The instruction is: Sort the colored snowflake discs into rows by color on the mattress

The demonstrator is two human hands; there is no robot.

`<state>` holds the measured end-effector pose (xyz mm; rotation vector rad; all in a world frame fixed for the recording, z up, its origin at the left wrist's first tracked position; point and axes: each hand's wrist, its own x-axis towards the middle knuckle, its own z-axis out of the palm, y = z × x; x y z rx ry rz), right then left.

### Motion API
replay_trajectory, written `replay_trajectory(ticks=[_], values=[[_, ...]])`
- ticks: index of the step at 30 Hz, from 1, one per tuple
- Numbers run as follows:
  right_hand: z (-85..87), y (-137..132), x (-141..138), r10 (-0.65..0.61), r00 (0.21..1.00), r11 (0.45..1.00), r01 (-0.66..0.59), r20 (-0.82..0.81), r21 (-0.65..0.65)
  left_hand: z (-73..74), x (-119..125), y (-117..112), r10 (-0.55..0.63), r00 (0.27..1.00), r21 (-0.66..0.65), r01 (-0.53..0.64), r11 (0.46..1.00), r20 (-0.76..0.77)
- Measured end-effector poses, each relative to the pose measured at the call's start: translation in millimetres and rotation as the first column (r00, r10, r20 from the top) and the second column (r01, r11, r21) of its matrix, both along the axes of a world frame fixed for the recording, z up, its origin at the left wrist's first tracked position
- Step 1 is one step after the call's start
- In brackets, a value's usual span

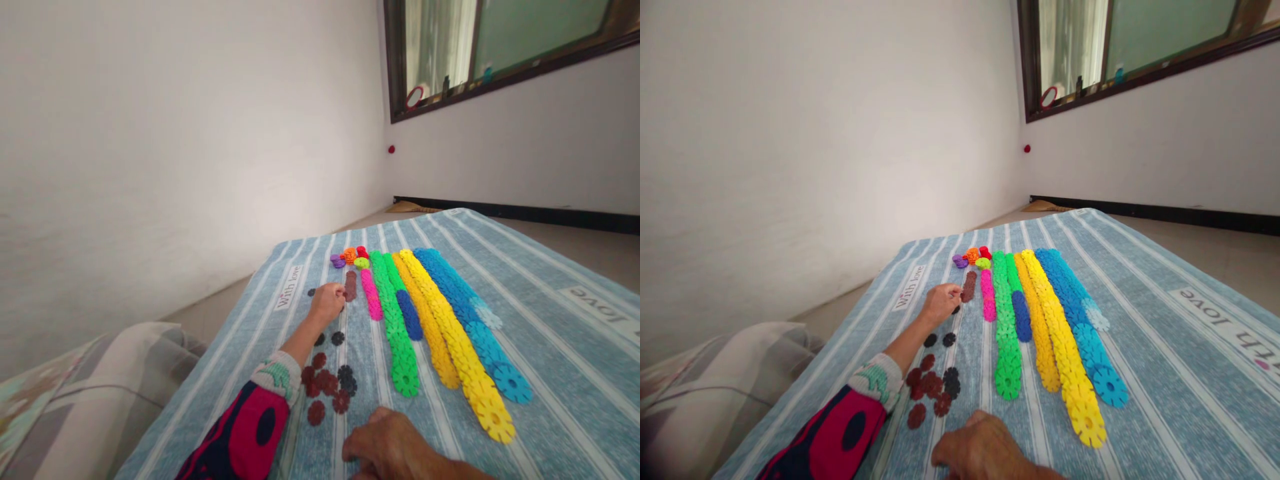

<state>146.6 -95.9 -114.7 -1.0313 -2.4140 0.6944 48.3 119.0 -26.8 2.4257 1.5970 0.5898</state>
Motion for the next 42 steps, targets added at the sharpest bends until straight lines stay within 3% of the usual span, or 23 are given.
replay_trajectory(ticks=[5,11,14,21,27,32,36,42], values=[[17.7,-5,3,0.000,1.000,1.000,0.000,0.027,0.005,9.5,-29,-20,-0.009,1.000,-0.043,0.009,0.999,0.008],[32.2,-11,7,-0.038,0.998,0.999,0.038,0.059,0.004,19.8,-67,-58,-0.107,0.993,-0.216,0.093,0.972,-0.057],[35.0,-14,7,-0.070,0.997,0.997,0.069,0.022,0.019,21.4,-79,-74,-0.103,0.993,-0.279,0.083,0.957,-0.059],[38.3,-18,9,-0.099,0.992,0.995,0.101,-0.079,0.025,23.2,-82,-98,-0.098,0.991,-0.339,0.062,0.939,-0.090],[35.3,-19,12,-0.107,0.984,0.994,0.110,-0.143,0.011,18.7,-72,-100,-0.088,0.986,-0.333,0.037,0.942,-0.140],[38.7,-22,13,-0.092,0.984,0.996,0.089,-0.152,-0.027,9.4,-75,-94,-0.029,0.999,-0.412,0.045,0.910,0.046],[43.8,-24,14,-0.092,0.990,0.995,0.088,-0.107,-0.040,7.2,-88,-92,0.034,0.967,-0.496,0.100,0.863,0.253],[50.0,-24,14,-0.100,0.992,0.994,0.096,-0.075,-0.058,14.8,-108,-99,0.109,0.935,-0.550,0.101,0.829,0.337]])
